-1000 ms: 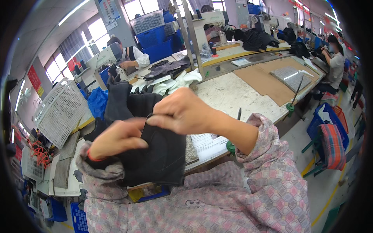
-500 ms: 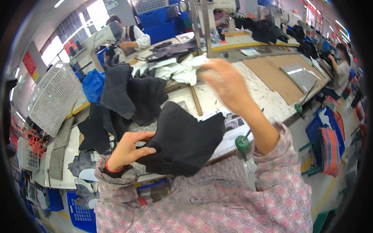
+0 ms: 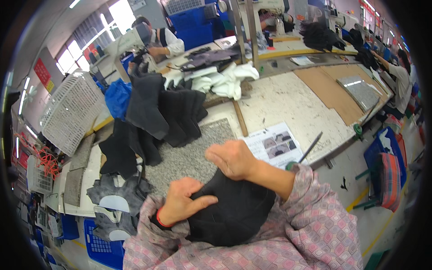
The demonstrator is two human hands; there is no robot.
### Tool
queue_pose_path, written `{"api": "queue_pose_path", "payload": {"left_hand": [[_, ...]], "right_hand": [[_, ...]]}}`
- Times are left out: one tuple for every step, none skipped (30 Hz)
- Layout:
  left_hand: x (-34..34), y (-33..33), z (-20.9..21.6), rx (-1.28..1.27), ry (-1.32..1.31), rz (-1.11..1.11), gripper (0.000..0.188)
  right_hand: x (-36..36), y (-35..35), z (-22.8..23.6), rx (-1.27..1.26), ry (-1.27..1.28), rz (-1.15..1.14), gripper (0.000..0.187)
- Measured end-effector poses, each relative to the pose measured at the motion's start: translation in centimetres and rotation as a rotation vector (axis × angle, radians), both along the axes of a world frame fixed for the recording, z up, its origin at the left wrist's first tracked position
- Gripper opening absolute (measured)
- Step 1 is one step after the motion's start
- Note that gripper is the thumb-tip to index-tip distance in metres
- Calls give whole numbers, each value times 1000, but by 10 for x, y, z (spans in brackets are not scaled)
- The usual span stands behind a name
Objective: The person repeatedly picks black glove pieces and white foam inserts, inserts the foam into the gloves, and folds the gloves. The person handles items one at a time and places finished gloves on the table.
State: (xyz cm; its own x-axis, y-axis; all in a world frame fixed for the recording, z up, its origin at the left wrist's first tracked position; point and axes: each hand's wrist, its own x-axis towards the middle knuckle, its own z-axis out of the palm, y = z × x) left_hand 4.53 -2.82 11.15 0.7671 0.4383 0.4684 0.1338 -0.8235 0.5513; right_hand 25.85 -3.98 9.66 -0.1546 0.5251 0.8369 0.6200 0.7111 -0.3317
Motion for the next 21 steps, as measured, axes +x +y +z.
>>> {"api": "queue_pose_path", "payload": {"left_hand": [[-3,1,1,-91,-46,-3,36],[-3,2,2,-179,-53,-28,34],[-5,6,5,-128,4,16,38],[-4,8,8,-41,23,82,39],[-5,11,10,39,35,144,40],[-5,13,13,92,78,223,41],[-8,13,15,37,103,171,43],[-10,14,16,-36,-56,78,39],[-13,18,18,-181,-147,69,36],[-18,18,19,-343,-193,4,34],[-26,23,24,-234,-228,47,33],[-35,32,32,-137,-180,28,32],[-45,43,41,10,-160,69,33],[-57,58,54,268,-121,172,34],[-76,73,72,501,15,333,34],[-97,85,92,465,80,436,34],[-109,99,105,401,-148,606,35],[-128,126,129,532,-219,669,42],[-136,154,142,591,-317,657,46],[-141,184,149,614,-421,708,50],[-141,216,151,390,-375,698,54]], "right_hand": [[-2,2,-3,-94,31,-27,13],[-5,4,-6,-116,55,-11,13],[-8,6,-7,-138,75,0,13],[-11,8,-6,-160,90,-6,13],[-16,10,-5,-177,101,-12,13],[-21,12,-1,-212,126,-40,13],[-28,14,2,-201,170,66,14],[-36,13,7,-243,215,190,16],[-42,19,13,-314,255,214,17],[-51,21,18,-261,306,313,17],[-56,27,25,-265,266,285,16],[-61,37,33,-152,234,288,15],[-64,49,43,-96,120,242,14],[-66,66,55,6,40,156,14],[-69,84,70,74,-23,94,16],[-75,104,86,135,-75,-4,17],[-83,125,104,196,-117,-120,19],[-91,150,124,343,-166,-237,21],[-103,175,142,208,-20,-337,26],[-110,201,160,218,131,-393,31],[-114,223,171,81,145,-460,32]]}}
